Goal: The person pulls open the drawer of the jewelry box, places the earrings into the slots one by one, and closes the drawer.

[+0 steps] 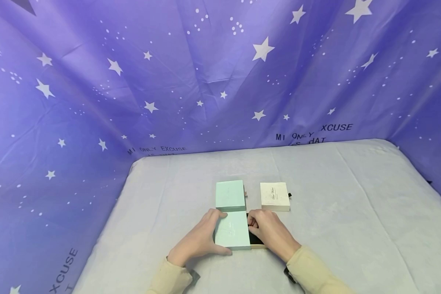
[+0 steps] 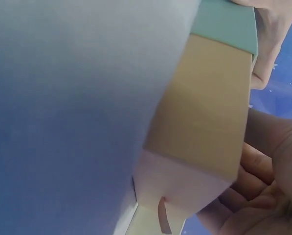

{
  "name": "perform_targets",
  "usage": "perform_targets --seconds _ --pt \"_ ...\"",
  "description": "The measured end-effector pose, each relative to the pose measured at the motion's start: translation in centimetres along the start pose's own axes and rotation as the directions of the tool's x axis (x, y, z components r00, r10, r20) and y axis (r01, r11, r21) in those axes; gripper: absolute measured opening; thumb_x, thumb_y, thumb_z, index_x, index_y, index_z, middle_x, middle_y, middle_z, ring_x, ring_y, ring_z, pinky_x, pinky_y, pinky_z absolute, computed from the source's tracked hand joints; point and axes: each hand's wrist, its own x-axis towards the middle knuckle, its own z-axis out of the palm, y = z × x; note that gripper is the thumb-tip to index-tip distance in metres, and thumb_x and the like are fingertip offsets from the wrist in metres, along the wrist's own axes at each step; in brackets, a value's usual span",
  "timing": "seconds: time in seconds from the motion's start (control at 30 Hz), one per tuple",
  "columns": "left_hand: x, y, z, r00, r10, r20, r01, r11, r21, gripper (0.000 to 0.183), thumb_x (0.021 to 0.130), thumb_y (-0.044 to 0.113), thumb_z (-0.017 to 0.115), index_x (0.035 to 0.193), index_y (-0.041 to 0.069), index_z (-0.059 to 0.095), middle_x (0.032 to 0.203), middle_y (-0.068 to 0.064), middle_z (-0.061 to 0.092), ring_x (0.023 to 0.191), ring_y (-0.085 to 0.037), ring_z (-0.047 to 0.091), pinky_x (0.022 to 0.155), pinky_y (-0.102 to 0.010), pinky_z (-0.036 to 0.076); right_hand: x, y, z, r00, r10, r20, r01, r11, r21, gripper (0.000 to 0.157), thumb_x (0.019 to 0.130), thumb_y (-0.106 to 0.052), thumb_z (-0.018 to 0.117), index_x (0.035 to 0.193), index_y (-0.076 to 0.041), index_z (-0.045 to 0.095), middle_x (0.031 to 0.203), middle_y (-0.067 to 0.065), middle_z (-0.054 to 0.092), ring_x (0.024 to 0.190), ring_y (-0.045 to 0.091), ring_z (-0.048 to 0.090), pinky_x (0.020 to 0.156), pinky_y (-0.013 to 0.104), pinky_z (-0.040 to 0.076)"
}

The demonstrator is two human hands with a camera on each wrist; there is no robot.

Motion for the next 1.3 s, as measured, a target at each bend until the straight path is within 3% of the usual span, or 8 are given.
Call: perform_targets --seconds 0.37,0.63,0.93,1.3 --pt "0.0 0.0 -0.1 1.0 -0.007 0.002 0.007 1.0 0.008 0.095 0.06 0.045 0.094 0.136 0.015 0.043 0.126 0.002 0.049 0.111 -0.011 0.048 0.104 -0.032 0.047 0.0 0.7 -1.5 0.987 -0.047 0.151 0.028 0.992 0.124 0.015 0.08 0.002 0.074 0.081 -0.013 0.074 0.077 -0.009 0.069 0.069 0.0 0.06 0.063 0.02 0.054" --pt "0.0 0.1 -0.1 1.0 -0.003 0.004 0.003 1.0 0.013 0.095 0.06 0.045 0.094 0.135 0.015 0.044 0.126 0.001 0.049 0.111 -0.011 0.048 0.103 -0.031 0.047 0.6 0.7 -0.9 0.992 -0.024 0.125 0.015 0.997 0.071 0.022 0.078 0.003 0.073 0.072 -0.017 0.066 0.069 -0.012 0.06 0.064 0.0 0.052 0.059 0.019 0.05" --pt "0.1 0.3 -0.2 1.0 -0.011 0.006 0.011 1.0 0.009 0.095 0.06 0.044 0.094 0.135 0.015 0.044 0.127 0.001 0.049 0.111 -0.011 0.048 0.104 -0.03 0.047 0.7 0.5 -0.7 0.991 0.018 0.132 -0.03 0.996 0.088 0.021 0.078 -0.001 0.076 0.071 -0.016 0.063 0.068 -0.01 0.058 0.062 0.002 0.052 0.057 0.018 0.05" --pt "-0.1 0.2 -0.2 1.0 0.005 -0.003 -0.005 1.0 0.014 0.093 0.062 0.042 0.094 0.135 0.014 0.044 0.129 0.0 0.048 0.113 -0.011 0.047 0.105 -0.029 0.045 0.4 1.6 -3.1 0.993 -0.037 0.11 0.019 0.987 0.162 0.008 0.082 -0.006 0.075 0.09 -0.005 0.073 0.081 -0.004 0.07 0.07 0.002 0.06 0.064 0.022 0.055"
